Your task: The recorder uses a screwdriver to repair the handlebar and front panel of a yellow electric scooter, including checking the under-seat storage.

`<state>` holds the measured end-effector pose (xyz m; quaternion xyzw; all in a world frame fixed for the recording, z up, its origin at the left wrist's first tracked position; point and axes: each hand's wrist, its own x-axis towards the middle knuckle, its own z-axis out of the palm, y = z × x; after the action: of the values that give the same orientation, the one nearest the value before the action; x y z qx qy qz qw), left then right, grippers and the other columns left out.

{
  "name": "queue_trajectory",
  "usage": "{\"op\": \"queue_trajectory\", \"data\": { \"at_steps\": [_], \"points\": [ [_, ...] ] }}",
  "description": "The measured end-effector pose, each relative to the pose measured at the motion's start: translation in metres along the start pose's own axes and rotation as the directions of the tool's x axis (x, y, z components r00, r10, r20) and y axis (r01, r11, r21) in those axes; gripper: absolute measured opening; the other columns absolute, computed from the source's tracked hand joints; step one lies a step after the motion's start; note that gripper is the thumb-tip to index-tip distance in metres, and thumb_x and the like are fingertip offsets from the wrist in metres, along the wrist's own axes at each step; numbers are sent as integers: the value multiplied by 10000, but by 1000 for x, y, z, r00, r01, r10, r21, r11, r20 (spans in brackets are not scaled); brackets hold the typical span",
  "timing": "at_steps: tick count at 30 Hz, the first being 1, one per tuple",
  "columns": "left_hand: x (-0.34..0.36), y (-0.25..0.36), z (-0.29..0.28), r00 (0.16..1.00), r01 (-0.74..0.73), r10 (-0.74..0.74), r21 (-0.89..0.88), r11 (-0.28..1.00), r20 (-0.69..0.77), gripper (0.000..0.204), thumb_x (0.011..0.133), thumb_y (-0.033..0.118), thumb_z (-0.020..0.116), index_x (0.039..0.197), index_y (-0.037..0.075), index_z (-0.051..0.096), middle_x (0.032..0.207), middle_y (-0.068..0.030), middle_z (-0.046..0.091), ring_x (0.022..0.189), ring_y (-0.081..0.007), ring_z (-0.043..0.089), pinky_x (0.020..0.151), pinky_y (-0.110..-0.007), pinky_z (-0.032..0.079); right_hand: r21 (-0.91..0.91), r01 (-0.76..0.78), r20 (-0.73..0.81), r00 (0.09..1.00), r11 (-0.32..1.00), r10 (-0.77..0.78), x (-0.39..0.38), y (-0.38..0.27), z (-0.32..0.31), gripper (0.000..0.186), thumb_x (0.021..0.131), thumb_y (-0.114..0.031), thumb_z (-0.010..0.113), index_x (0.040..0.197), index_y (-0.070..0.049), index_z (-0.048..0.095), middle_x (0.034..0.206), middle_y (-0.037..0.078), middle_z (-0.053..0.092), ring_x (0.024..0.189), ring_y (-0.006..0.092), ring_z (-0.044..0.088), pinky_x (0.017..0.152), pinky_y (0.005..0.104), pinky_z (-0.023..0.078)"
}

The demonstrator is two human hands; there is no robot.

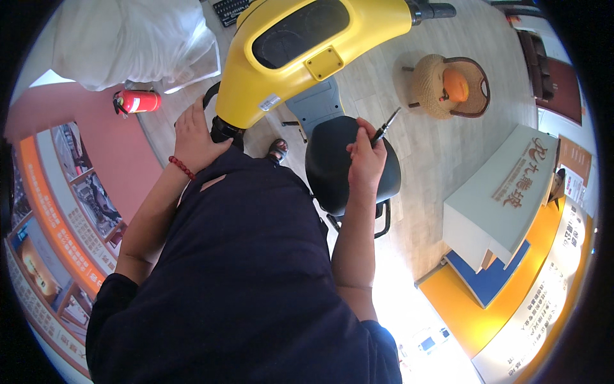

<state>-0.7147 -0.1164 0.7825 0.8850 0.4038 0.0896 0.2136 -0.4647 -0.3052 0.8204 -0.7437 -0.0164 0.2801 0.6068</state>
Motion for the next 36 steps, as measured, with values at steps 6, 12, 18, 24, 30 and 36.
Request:
{"op": "queue_trajectory", "data": {
  "at_steps": [6,12,18,24,30,36],
  "points": [
    [0,2,2,1000,9,-10,30,999,5,956,575,318,779,1325,-3,280,1188,-204,451,1134,-347,421,983,-435,311,92,-83,-71,993,992,89,-2,19,-37,220,918,-83,479,1105,-5,566,622,-51,398,458,37,336,541,224,396],
    [1,1,3,1000,-9,8,29,1000,18,981,581,332,784,1336,-5,256,1206,-211,437,1142,-364,412,984,-448,304,138,-61,-29,997,989,66,3,26,-42,221,918,-109,486,1084,-6,590,568,-50,397,454,31,353,550,236,441],
    [0,1,4,1000,-16,15,59,998,21,999,586,354,787,1343,-3,243,1216,-219,428,1145,-375,408,981,-456,307,88,-42,-14,999,995,44,5,28,-43,220,916,-116,487,1080,-17,594,545,-62,383,448,36,353,572,252,472],
    [0,5,0,1000,-7,5,92,996,21,950,595,336,783,1312,-27,276,1167,-223,469,1106,-371,449,940,-451,356,160,-16,16,1000,987,14,7,31,-49,217,915,-109,484,1073,-6,592,561,-52,396,456,38,360,573,263,479],
    [-5,15,-4,987,111,-103,-66,992,124,773,615,268,776,1190,-52,370,913,-198,565,853,-349,576,722,-410,475,202,-22,24,1000,979,18,8,33,-52,216,911,-100,488,1070,4,590,566,-47,406,460,43,370,577,269,481],
    [4,13,-12,988,42,-50,58,997,143,797,618,269,777,1212,-58,358,1005,-221,550,946,-359,555,808,-406,457,218,-30,43,999,976,21,8,33,-55,214,912,-102,485,1070,0,588,565,-42,412,457,47,370,578,278,480]
  ]
}}
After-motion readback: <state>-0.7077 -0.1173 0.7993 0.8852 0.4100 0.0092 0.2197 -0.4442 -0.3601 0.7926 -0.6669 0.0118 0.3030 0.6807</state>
